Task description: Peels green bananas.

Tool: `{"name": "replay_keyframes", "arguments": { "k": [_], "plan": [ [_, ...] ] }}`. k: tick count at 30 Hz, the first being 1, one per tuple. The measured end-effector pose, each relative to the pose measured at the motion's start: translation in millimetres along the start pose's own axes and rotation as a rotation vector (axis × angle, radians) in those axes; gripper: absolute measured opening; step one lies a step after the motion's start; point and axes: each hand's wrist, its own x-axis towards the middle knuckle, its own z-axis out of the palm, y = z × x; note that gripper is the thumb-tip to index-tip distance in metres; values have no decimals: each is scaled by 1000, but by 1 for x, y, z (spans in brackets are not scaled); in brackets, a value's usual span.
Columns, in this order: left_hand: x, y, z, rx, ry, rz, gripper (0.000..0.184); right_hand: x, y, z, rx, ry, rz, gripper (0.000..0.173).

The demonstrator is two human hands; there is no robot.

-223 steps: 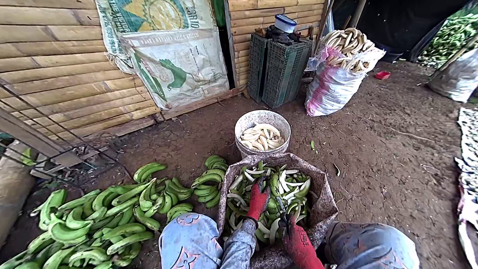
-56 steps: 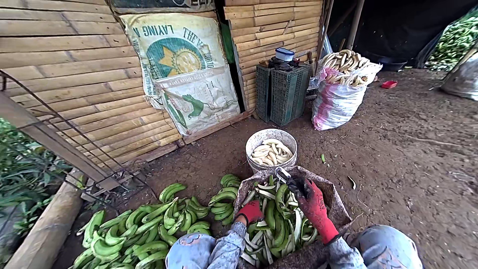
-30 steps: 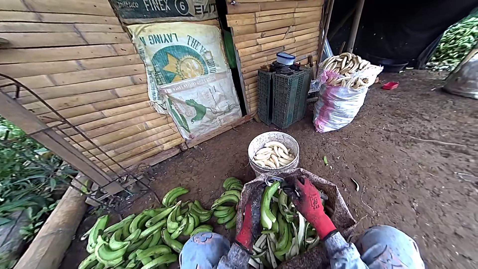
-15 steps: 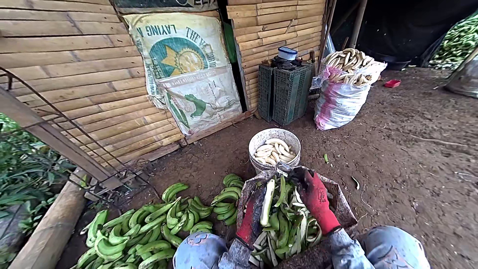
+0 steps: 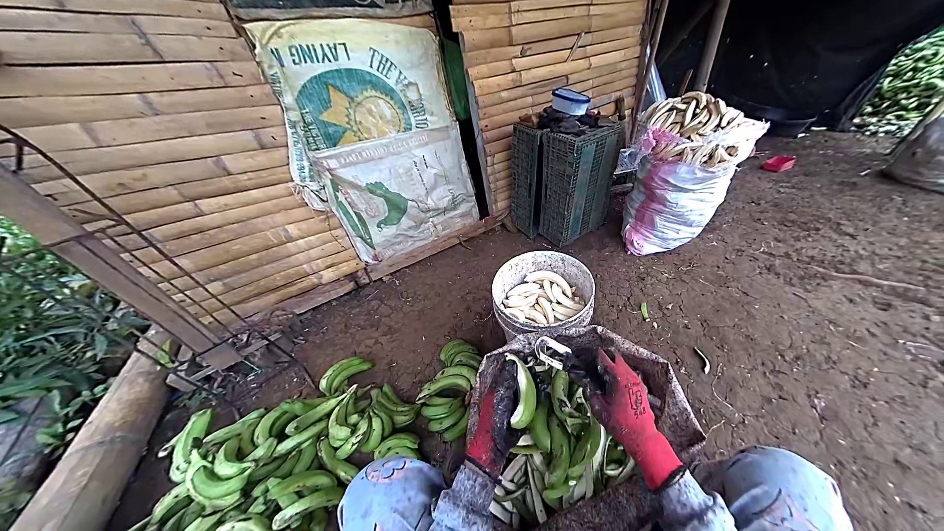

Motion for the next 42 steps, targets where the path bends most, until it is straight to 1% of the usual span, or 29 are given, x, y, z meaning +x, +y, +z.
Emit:
{"name": "replay_keyframes", "arguments": {
  "k": [2, 3, 4, 6, 7, 9, 10, 11, 13, 14, 15, 16, 17, 18, 20, 22, 23, 24, 26, 29, 32, 34, 38, 40, 42],
  "plan": [
    [6, 5, 7, -52, 177, 76, 42, -26, -11, 18, 64, -86, -84, 36],
    [7, 9, 10, -96, 222, 92, 42, -34, -16, 26, 47, -164, -86, 37],
    [7, 12, 11, -144, 238, 105, 42, -37, -19, 30, 4, -227, -69, 39],
    [6, 11, 11, -200, 190, 133, 39, -28, -20, 30, -108, -242, -50, 40],
    [5, 8, 10, -136, 177, 163, 40, -22, -17, 29, -146, -234, -48, 40],
    [2, 6, 8, 136, 175, 191, 43, -9, -9, 29, -160, -191, -62, 40],
    [-1, 8, 10, 251, 146, 172, 42, -3, -5, 29, -143, -185, -47, 41],
    [-9, 13, 12, 355, 71, 111, 41, 3, -1, 27, -118, -198, -7, 42],
    [-26, 26, 18, 564, -160, -18, 42, 19, 7, 20, -99, -262, 103, 40],
    [-32, 30, 21, 623, -236, -56, 42, 27, 11, 15, -110, -306, 164, 38],
    [-34, 29, 22, 614, -233, -83, 43, 30, 13, 11, -113, -326, 202, 39],
    [-31, 25, 19, 540, -156, -91, 43, 29, 13, 10, -101, -310, 208, 40],
    [-24, 18, 13, 417, -53, -65, 42, 23, 10, 9, -77, -265, 177, 40],
    [-15, 14, 9, 271, 42, -19, 40, 13, 5, 11, -40, -205, 118, 40],
    [-5, 15, 6, -58, 139, 65, 36, -10, -5, 20, 47, -93, -38, 39],
    [-3, 23, 8, -385, 172, 93, 40, -28, -9, 35, 60, -12, -181, 38],
    [-3, 24, 7, -479, 186, 86, 42, -31, -10, 41, 30, 20, -235, 37],
    [-3, 24, 7, -523, 203, 77, 42, -32, -11, 44, -5, 40, -266, 35],
    [-6, 24, 10, -589, 210, 57, 43, -27, -12, 46, -39, 48, -273, 34],
    [-5, 23, 11, -676, 155, 76, 46, -20, -21, 39, -54, -20, -240, 35],
    [-7, 16, 15, -591, 117, 170, 43, -9, -28, 31, -31, -152, -77, 40],
    [-10, 11, 16, -472, 132, 186, 41, -5, -25, 30, -2, -201, -48, 42],
    [-3, 8, 13, -34, 242, 186, 42, -17, -11, 43, 10, -150, -111, 39],
    [-3, 8, 13, 181, 251, 218, 42, -16, -11, 47, -14, -109, -132, 38],
    [-8, 8, 16, 416, 235, 248, 40, -10, -12, 44, -6, -143, -91, 39]
  ]
}}
